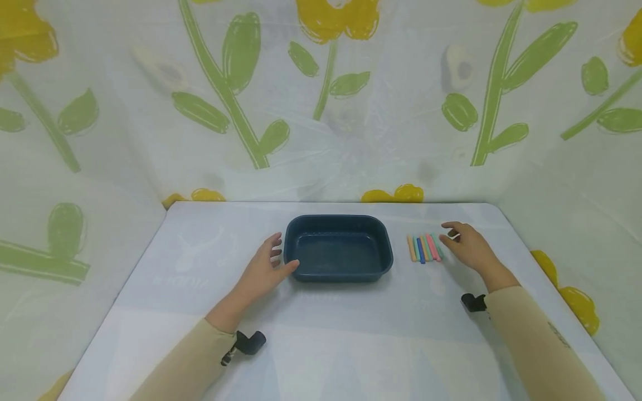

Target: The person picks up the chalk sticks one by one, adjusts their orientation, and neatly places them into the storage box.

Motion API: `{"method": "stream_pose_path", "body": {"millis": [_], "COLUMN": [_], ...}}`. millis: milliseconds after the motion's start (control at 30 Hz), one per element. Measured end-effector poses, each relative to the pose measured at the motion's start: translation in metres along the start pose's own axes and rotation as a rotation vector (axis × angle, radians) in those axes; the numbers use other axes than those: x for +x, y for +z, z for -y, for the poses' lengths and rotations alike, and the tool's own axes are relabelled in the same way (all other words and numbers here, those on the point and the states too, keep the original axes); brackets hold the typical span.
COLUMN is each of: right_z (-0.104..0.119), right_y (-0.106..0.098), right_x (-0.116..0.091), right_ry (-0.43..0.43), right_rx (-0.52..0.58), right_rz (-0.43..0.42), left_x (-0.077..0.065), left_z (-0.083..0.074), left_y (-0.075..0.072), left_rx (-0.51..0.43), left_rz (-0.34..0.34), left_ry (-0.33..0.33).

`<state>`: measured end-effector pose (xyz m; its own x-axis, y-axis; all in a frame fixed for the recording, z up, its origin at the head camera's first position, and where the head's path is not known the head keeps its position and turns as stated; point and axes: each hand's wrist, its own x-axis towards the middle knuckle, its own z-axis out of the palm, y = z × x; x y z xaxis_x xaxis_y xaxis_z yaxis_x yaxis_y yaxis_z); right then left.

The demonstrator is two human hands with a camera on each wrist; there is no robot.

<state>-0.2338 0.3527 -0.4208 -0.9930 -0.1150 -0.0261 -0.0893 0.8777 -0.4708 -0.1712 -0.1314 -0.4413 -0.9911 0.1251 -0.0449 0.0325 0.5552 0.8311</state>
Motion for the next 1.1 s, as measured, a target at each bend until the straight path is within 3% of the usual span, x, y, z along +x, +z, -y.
{"method": "stream_pose_path", "body": {"millis": [467, 867, 1100], "right_z": [-0.001, -0.013, -0.013], "right_y": [0.002, 0.003, -0.004], "right_x": [0.016, 0.028, 0.036], "right_ry": [0.061, 0.099, 0.096], "right_rx": [-0.005, 0.042, 0.054], "right_rz": [0.106, 0.274, 0.423], "left_x": [0.002, 0.001, 0.000], "left_z": [0.004, 0.003, 0.006], "left_y": [0.013, 0.012, 0.010], "left_rx": [0.051, 0.039, 0.021], "left_rz": [0.032, 0.047, 0.051], "left_ry": [-0.009, 0.000, 0.009]}}
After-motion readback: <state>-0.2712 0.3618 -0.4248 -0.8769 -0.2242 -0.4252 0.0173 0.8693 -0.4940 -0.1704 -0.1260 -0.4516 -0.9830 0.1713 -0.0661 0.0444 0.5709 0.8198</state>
